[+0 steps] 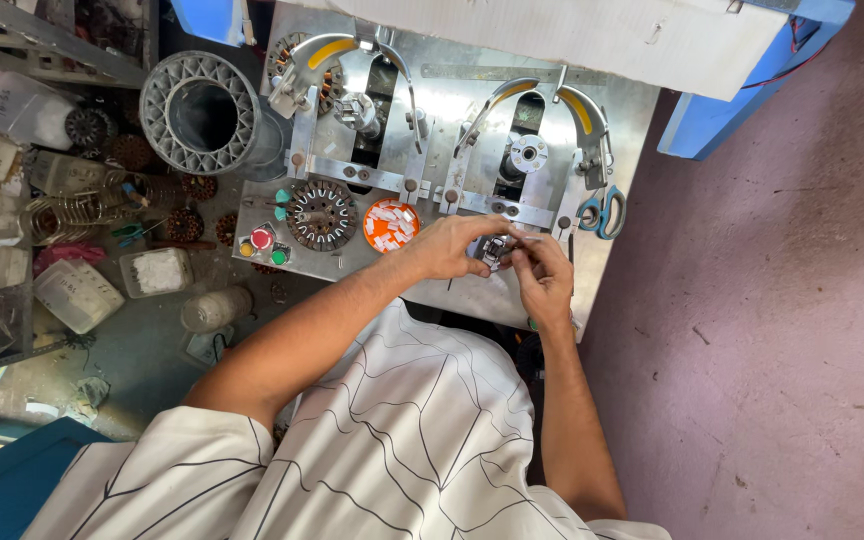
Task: The person assembles motor stator components by placing a circular stator into a machine, handling a cylindrical metal housing, and using a screwdriver to tighten a small component.
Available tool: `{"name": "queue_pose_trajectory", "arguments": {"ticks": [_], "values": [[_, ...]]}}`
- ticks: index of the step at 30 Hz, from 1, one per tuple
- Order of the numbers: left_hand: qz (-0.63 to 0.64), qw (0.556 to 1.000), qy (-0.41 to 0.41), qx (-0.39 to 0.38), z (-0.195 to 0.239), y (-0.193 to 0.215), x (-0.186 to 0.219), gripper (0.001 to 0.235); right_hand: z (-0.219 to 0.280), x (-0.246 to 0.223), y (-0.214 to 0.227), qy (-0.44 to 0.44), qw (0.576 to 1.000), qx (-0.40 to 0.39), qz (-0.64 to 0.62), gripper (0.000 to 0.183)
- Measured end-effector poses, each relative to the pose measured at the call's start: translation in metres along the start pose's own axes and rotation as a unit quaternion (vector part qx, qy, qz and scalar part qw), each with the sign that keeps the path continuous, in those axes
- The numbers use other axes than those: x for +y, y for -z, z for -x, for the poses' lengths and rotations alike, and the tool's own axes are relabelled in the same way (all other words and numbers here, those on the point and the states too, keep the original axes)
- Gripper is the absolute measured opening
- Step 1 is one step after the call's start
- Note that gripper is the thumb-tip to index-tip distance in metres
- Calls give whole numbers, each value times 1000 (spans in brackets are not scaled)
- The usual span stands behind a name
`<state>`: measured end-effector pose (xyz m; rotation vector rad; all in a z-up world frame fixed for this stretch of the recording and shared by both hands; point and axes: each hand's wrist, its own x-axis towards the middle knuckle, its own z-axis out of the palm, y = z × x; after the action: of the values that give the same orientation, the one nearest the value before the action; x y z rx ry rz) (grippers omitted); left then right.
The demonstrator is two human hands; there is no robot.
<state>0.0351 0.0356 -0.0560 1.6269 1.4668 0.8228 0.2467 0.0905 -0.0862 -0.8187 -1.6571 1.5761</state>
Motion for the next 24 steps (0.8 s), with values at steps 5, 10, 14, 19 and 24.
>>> {"name": "queue_pose_trajectory", "arguments": {"ticks": [5, 10, 14, 19, 24], "values": [[8, 1000, -6, 21, 2, -3, -1, 82, 3, -10, 0, 0, 1000, -8, -18, 16], [3, 1000, 14, 10, 2, -1, -2, 80, 3, 2, -2, -46, 998, 10, -53, 15], [-6, 1000, 11, 12, 2, -1, -1, 80, 0, 7, -1, -64, 993, -7, -103, 28], [-2, 1000, 18, -1, 1, 1, 0, 80, -2, 0, 5, -40, 988, -83, -124, 20], [-8, 1000, 12, -1, -1, 2, 1, 82, -1, 1, 10, -33, 995, -37, -85, 15]]}}
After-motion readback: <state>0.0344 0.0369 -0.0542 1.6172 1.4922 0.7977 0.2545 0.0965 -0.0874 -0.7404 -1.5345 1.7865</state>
